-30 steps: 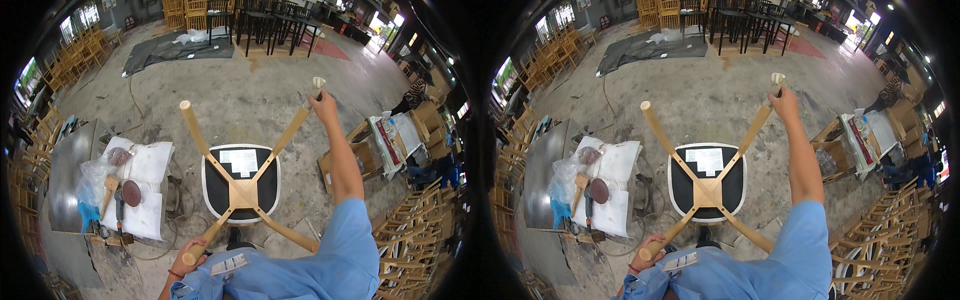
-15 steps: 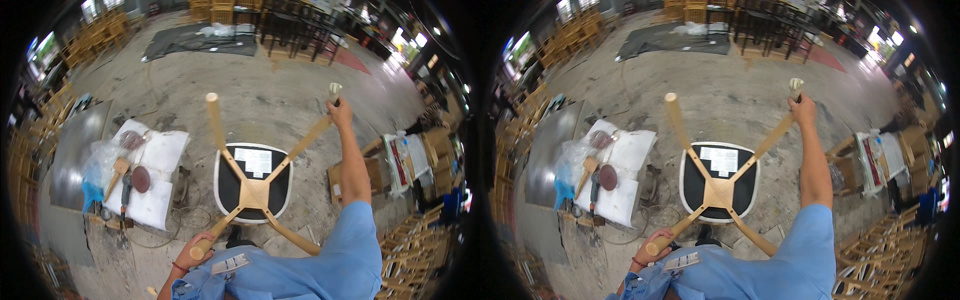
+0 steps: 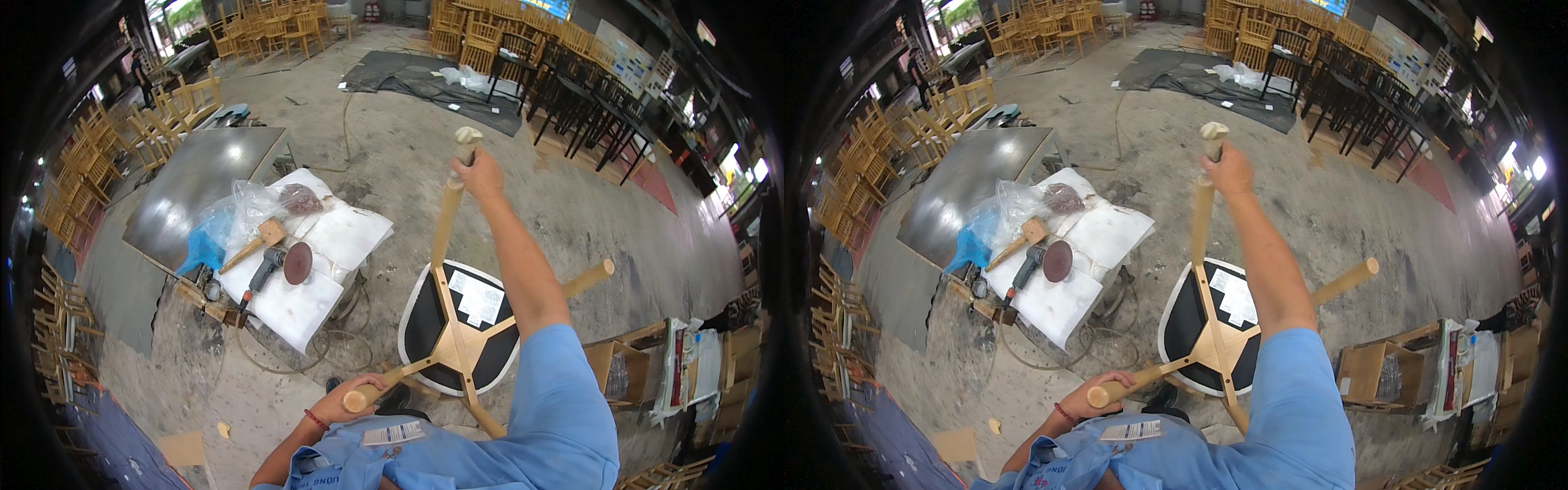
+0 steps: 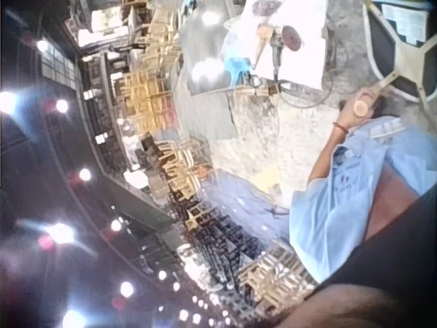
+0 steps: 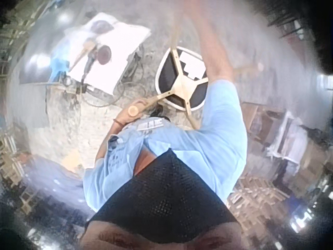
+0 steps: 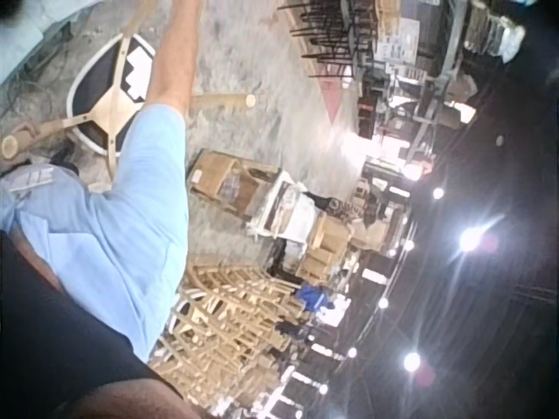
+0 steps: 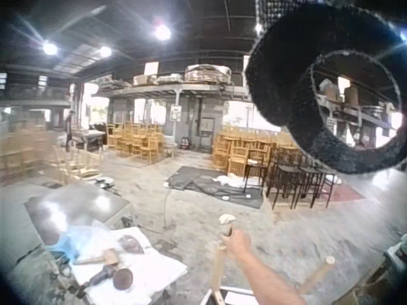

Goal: The person assembles wooden chairs by attaching legs to chair seats using a rubber mallet and smoothing the leg ends with a handheld rotary sander. The person repeatedly picks up chair seats, inserts legs, taps them into place, and sands the leg tips before stacking the finished chairs.

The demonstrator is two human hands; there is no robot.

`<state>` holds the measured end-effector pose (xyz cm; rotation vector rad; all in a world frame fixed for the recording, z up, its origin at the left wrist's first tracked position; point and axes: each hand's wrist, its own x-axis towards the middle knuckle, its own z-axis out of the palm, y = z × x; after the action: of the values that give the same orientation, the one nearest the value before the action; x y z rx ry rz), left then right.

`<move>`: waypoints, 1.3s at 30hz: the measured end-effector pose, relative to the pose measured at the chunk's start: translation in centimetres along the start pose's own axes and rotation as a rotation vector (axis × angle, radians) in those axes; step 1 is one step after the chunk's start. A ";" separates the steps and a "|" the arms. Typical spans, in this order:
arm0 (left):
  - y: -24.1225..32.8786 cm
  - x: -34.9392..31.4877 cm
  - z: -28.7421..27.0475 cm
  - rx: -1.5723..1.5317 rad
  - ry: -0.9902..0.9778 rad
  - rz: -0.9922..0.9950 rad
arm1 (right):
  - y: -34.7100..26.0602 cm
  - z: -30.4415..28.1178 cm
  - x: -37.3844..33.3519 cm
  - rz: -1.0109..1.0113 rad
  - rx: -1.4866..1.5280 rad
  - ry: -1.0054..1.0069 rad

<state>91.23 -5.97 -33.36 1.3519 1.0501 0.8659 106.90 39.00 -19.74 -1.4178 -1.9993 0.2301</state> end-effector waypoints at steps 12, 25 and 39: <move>-0.8 -0.5 0.3 -0.042 -0.001 -0.012 | 1.1 -1.2 -1.7 -0.060 0.191 0.100; 0.9 -1.7 -4.8 0.134 0.425 -0.183 | -8.6 1.6 -8.6 -0.580 0.317 0.005; -0.2 -8.2 -17.6 -0.435 0.795 -0.236 | -22.0 6.6 -23.5 -0.955 0.158 -0.336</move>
<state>71.95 -7.88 -31.64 0.4878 1.4682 1.3997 90.30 10.87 -23.63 -0.2291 -2.6216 0.1900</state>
